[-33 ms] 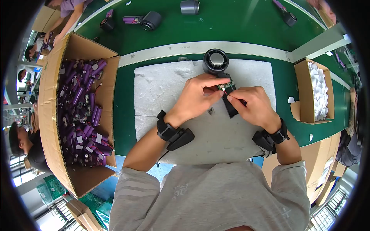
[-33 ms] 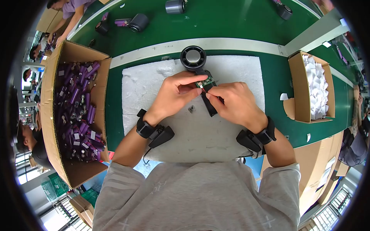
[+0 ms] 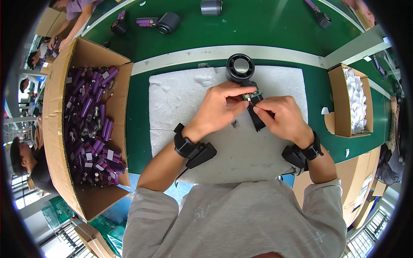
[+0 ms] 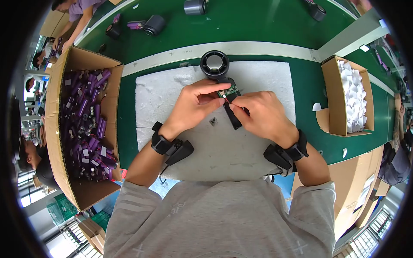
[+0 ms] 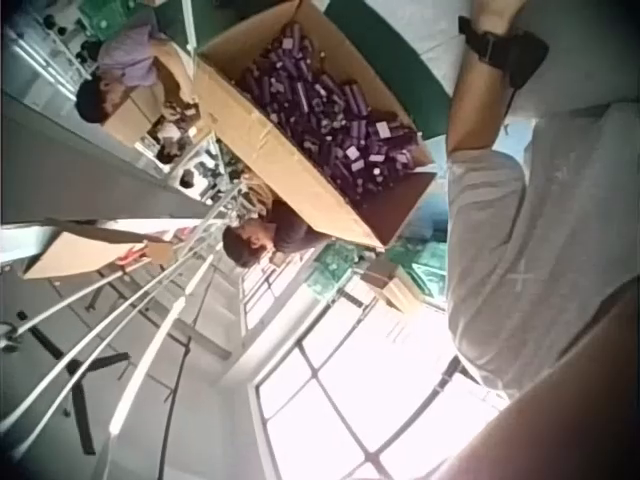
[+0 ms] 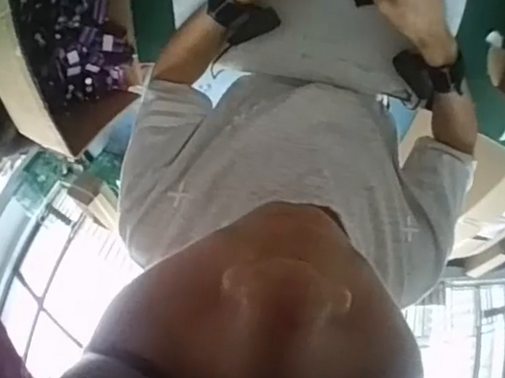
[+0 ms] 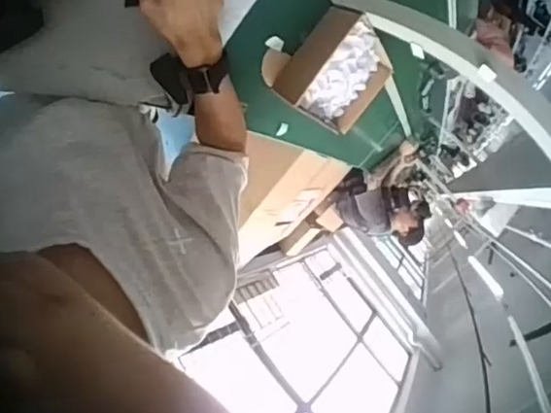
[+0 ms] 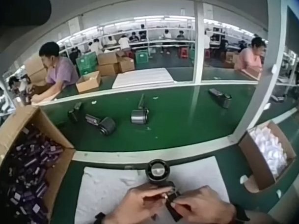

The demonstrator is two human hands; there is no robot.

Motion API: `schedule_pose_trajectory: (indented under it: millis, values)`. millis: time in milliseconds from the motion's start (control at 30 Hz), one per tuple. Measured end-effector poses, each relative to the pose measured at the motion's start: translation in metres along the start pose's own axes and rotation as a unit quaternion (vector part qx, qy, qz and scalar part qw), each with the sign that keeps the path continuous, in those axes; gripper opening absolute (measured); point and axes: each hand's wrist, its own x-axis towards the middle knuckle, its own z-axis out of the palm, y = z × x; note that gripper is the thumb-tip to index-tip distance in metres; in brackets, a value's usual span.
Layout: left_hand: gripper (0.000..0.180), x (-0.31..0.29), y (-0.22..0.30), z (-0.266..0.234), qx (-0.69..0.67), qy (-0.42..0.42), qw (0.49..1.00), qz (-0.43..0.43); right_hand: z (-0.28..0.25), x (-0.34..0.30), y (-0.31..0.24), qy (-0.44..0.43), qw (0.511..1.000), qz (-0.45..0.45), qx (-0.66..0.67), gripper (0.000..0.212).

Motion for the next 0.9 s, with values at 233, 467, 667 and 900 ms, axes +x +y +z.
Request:
schedule_pose_trajectory:
  millis: [233,467,667,900]
  values:
    - [0.036,0.0004,-0.0016,-0.0009,-0.015,-0.008,1.000,-0.008,0.0000,-0.0031,-0.0022,0.002,1.000,0.000,-0.031,0.006]
    - [0.035,0.0002,-0.0034,-0.0019,-0.011,-0.008,1.000,-0.005,0.0020,-0.0033,-0.0050,0.029,0.997,-0.006,-0.077,0.004]
    - [0.035,0.0004,-0.0026,-0.0024,-0.016,-0.016,1.000,-0.020,0.0059,-0.0028,-0.0033,0.056,0.997,0.050,0.036,0.005]
    - [0.035,0.0010,-0.0010,-0.0008,-0.020,-0.009,1.000,-0.004,0.0058,-0.0016,-0.0046,0.046,0.986,0.120,0.106,0.005]
